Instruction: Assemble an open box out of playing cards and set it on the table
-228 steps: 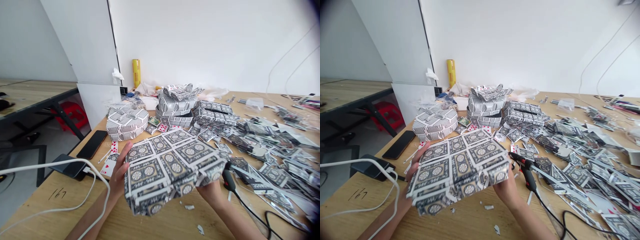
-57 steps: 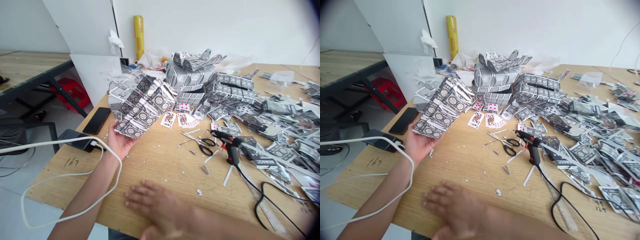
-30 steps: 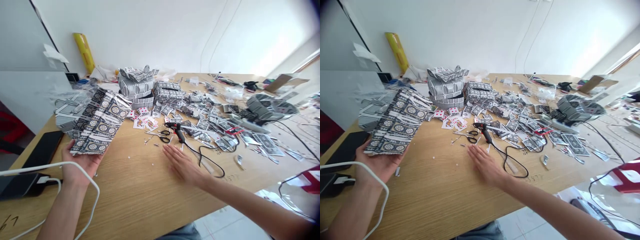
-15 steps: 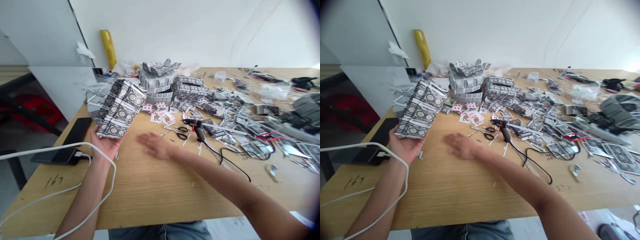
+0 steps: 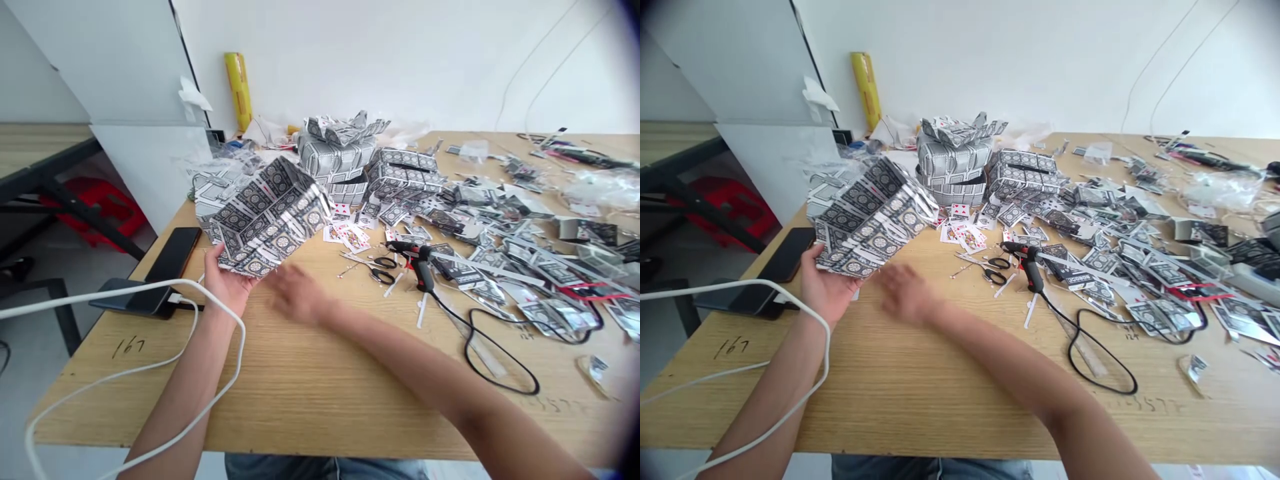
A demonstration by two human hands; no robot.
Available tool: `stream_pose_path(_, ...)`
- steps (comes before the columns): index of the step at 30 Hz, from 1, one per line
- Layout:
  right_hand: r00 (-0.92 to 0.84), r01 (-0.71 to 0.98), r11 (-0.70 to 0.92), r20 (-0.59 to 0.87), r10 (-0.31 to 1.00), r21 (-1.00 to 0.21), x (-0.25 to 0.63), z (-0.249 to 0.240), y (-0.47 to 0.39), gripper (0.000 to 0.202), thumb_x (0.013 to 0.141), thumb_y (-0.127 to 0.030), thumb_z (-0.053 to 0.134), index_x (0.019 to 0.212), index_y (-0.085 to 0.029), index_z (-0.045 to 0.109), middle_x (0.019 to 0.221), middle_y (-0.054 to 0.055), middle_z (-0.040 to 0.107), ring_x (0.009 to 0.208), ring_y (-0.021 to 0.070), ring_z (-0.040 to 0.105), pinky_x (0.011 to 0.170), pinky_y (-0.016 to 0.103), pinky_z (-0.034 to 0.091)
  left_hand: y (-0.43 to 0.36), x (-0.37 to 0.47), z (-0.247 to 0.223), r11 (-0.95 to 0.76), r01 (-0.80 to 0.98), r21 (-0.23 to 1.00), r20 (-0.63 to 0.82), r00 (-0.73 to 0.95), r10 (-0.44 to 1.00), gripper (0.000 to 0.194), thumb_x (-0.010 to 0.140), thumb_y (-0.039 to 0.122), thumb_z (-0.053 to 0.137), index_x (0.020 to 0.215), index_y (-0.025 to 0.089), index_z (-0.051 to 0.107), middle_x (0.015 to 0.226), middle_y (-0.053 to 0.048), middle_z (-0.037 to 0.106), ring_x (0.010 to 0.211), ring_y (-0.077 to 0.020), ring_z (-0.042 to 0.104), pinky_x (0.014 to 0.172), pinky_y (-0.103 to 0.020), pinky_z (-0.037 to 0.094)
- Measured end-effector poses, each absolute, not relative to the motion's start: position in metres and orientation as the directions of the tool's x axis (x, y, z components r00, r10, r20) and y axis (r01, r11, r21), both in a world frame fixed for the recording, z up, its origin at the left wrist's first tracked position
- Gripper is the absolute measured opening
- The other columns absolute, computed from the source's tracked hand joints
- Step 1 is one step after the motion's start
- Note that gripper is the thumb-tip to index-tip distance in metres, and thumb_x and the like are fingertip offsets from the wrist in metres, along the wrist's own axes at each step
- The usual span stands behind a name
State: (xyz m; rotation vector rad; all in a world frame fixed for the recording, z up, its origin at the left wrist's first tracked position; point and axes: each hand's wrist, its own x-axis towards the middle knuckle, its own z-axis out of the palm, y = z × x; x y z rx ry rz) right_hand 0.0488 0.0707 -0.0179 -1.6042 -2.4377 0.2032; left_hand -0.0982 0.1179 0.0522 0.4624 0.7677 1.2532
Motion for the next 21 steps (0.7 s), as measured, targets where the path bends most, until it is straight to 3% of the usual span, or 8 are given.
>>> stream_pose_path(2, -0.11, 0.967, 0.135, 0.126, 0.986, -0.216, 0.088, -0.012, 0.092, 0.06, 0.099, -0.041, 0.026, 0.142, 0.0, 0.036, 0.147, 0.023, 0.036, 0.141, 0.0331, 0.025, 0.115, 0.056, 0.017, 0.118, -0.096, 0.048, 0.252, -0.627, 0.737, -0.26, 0.081, 0.962, 0.022, 0.082, 0.034, 0.054, 0.095, 0.022, 0.066, 0.092, -0.001, 0.07, 0.069, -0.0143, 0.065, 0.05, -0.021, 0.052)
stream_pose_path(4, 0.021, 0.978, 0.01, 0.149, 0.989, -0.206, 0.118, -0.003, 0.087, 0.064, 0.099, -0.037, 0.02, 0.143, 0.009, 0.027, 0.149, 0.03, 0.027, 0.143, 0.0378, 0.015, 0.112, 0.062, 0.017, 0.119, -0.094, 0.045, 0.256, -0.599, 0.759, -0.267, 0.072, 0.961, 0.023, 0.08, 0.033, 0.056, 0.098, 0.023, 0.066, 0.095, -0.001, 0.07, 0.07, -0.0139, 0.066, 0.052, -0.021, 0.052)
stream_pose_path(7, -0.042, 0.976, 0.072, 0.147, 0.988, -0.207, 0.132, 0.007, 0.031, 0.063, 0.099, -0.041, 0.025, 0.147, -0.001, 0.028, 0.154, 0.018, 0.025, 0.145, 0.0295, 0.012, 0.117, 0.05, 0.02, 0.12, -0.093, 0.042, 0.295, -0.599, 0.745, -0.303, 0.09, 0.949, 0.023, 0.081, 0.034, 0.056, 0.098, 0.022, 0.066, 0.097, -0.002, 0.07, 0.074, -0.0153, 0.066, 0.057, -0.025, 0.056)
stream_pose_path(10, -0.35, 0.893, 0.353, 0.063, 0.935, -0.278, 0.131, 0.007, -0.038, 0.062, 0.098, -0.041, 0.033, 0.151, -0.012, 0.018, 0.156, 0.011, 0.021, 0.146, 0.0239, 0.01, 0.118, 0.047, 0.018, 0.119, -0.091, 0.04, 0.335, -0.611, 0.717, -0.338, 0.116, 0.934, 0.022, 0.083, 0.035, 0.053, 0.095, 0.021, 0.066, 0.097, -0.003, 0.07, 0.075, -0.0162, 0.067, 0.06, -0.028, 0.057)
stream_pose_path(13, -0.683, 0.684, 0.611, -0.055, 0.729, -0.398, 0.145, 0.0, -0.075, 0.06, 0.096, -0.043, 0.04, 0.151, -0.03, 0.018, 0.156, 0.001, 0.024, 0.144, 0.0198, 0.016, 0.118, 0.045, 0.019, 0.117, -0.088, 0.038, 0.351, -0.579, 0.736, -0.348, 0.122, 0.93, 0.022, 0.084, 0.033, 0.052, 0.096, 0.021, 0.066, 0.098, -0.003, 0.07, 0.077, -0.0164, 0.067, 0.061, -0.028, 0.058)
stream_pose_path(17, -0.338, 0.907, 0.329, 0.01, 0.941, -0.264, 0.192, -0.008, -0.093, 0.053, 0.098, -0.032, 0.037, 0.149, -0.023, 0.027, 0.152, 0.006, 0.032, 0.142, 0.0212, 0.025, 0.114, 0.046, 0.03, 0.111, -0.079, 0.035, 0.348, -0.453, 0.821, -0.342, 0.099, 0.934, 0.023, 0.079, 0.025, 0.06, 0.102, 0.024, 0.064, 0.1, -0.001, 0.07, 0.075, -0.0133, 0.067, 0.063, -0.024, 0.056)
stream_pose_path(20, -0.273, 0.947, 0.287, 0.107, 0.956, -0.142, 0.239, -0.009, -0.118, 0.045, 0.095, -0.023, 0.037, 0.139, -0.024, 0.047, 0.141, 0.005, 0.05, 0.134, 0.0213, 0.042, 0.109, 0.043, 0.039, 0.108, -0.075, 0.031, 0.346, -0.37, 0.862, -0.345, 0.071, 0.936, 0.033, 0.074, 0.021, 0.068, 0.105, 0.027, 0.061, 0.108, 0.001, 0.069, 0.08, -0.0121, 0.068, 0.069, -0.025, 0.056)
stream_pose_path(21, -0.15, 0.982, 0.168, 0.18, 0.972, -0.087, 0.259, -0.008, -0.127, 0.043, 0.094, -0.025, 0.037, 0.133, -0.024, 0.054, 0.136, 0.007, 0.055, 0.128, 0.0235, 0.049, 0.105, 0.044, 0.043, 0.109, -0.075, 0.03, 0.362, -0.345, 0.866, -0.359, 0.074, 0.93, 0.034, 0.074, 0.023, 0.068, 0.107, 0.027, 0.06, 0.112, 0.0, 0.068, 0.086, -0.0138, 0.068, 0.072, -0.028, 0.057)
